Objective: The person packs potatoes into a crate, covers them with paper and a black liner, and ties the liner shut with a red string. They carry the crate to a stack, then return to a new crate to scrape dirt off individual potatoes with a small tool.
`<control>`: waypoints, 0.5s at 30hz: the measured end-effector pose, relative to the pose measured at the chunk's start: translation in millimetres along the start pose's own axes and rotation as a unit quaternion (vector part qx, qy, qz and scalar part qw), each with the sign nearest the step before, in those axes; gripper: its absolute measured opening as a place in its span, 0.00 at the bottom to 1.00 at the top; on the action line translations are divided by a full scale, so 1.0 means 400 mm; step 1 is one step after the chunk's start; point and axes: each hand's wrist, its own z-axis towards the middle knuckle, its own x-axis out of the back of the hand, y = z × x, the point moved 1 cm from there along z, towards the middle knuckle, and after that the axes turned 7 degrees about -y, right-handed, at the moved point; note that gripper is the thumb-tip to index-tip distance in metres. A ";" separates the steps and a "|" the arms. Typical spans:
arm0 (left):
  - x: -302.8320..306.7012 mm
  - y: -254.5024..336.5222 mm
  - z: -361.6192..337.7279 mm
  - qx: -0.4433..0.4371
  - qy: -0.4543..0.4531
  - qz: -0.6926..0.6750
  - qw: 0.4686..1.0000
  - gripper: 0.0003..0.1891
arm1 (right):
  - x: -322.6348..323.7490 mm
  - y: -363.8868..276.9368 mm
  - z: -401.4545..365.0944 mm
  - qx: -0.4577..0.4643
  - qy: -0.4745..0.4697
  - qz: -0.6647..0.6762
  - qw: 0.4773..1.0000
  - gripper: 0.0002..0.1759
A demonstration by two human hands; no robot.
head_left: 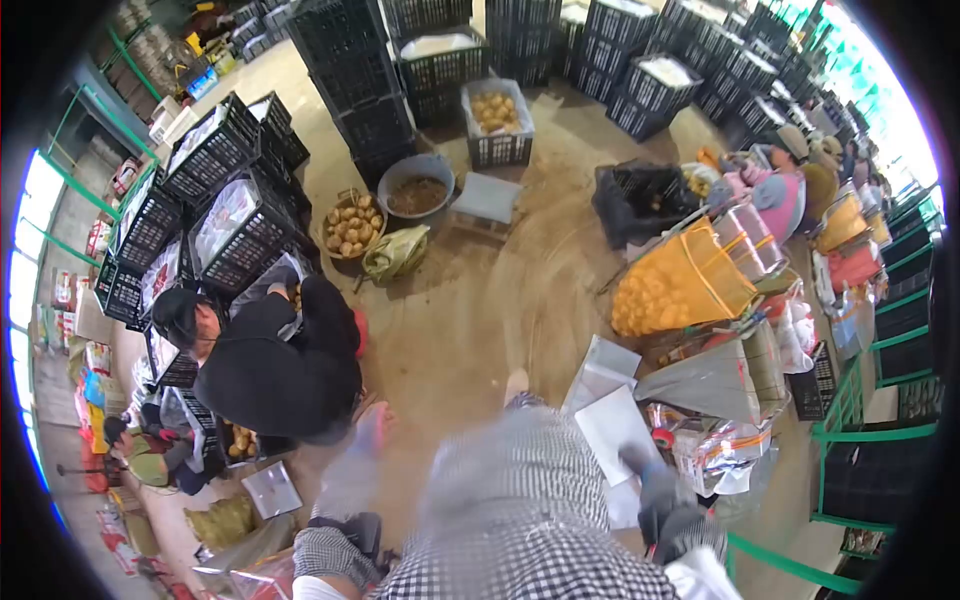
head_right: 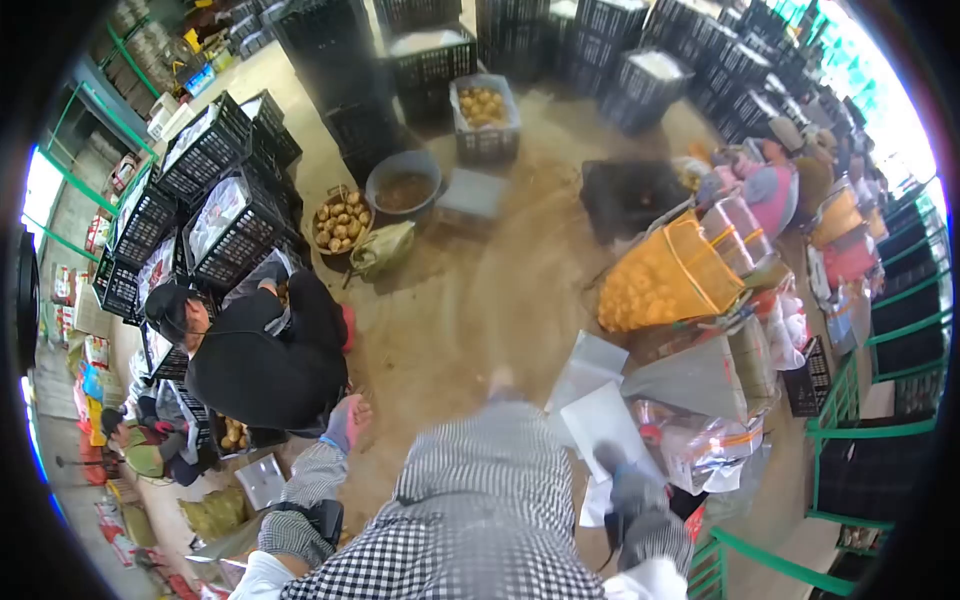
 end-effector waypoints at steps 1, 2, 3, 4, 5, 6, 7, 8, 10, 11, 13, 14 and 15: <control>0.008 0.000 0.007 0.042 0.008 -0.010 0.999 0.12 | 0.159 -0.175 0.039 0.038 0.056 -0.049 0.997 0.20; 0.004 -0.007 0.020 0.077 0.011 -0.027 0.997 0.12 | 0.330 -0.347 0.080 0.004 0.098 0.007 0.995 0.19; 0.012 -0.034 0.044 0.111 0.013 -0.046 0.993 0.12 | 0.447 -0.444 0.161 0.072 0.156 0.041 0.984 0.17; 0.063 -0.072 0.082 0.121 -0.061 -0.084 0.987 0.14 | 0.563 -0.541 0.241 0.142 0.209 0.066 0.965 0.17; 0.113 -0.091 0.113 0.126 -0.137 -0.121 0.975 0.15 | 0.678 -0.608 0.377 0.192 0.192 0.031 0.962 0.17; 0.132 -0.094 0.120 0.138 -0.090 -0.122 0.979 0.14 | 0.778 -0.703 0.457 0.216 0.182 0.051 0.958 0.16; 0.124 -0.069 0.127 0.153 -0.043 -0.121 0.980 0.12 | 0.880 -0.801 0.535 0.240 0.170 0.071 0.953 0.17; 0.117 -0.041 0.143 0.161 -0.085 -0.142 0.973 0.11 | 0.981 -0.940 0.527 0.238 0.168 0.146 0.945 0.16; 0.122 0.040 0.154 0.189 -0.161 -0.179 0.952 0.08 | 1.154 -1.101 0.582 0.229 0.143 0.180 0.946 0.16; 0.122 0.080 0.193 0.194 -0.181 -0.194 0.944 0.08 | 1.206 -1.150 0.624 0.224 0.134 0.198 0.945 0.16; 0.113 0.213 0.340 0.173 -0.202 -0.215 0.940 0.09 | 1.248 -1.115 0.776 0.202 0.157 0.260 0.931 0.16; 0.096 0.289 0.425 0.146 -0.210 -0.224 0.940 0.09 | 1.260 -1.089 0.818 0.188 0.164 0.284 0.926 0.17; 0.095 0.355 0.512 0.108 -0.223 -0.240 0.938 0.09 | 1.253 -1.062 0.816 0.185 0.185 0.240 0.935 0.15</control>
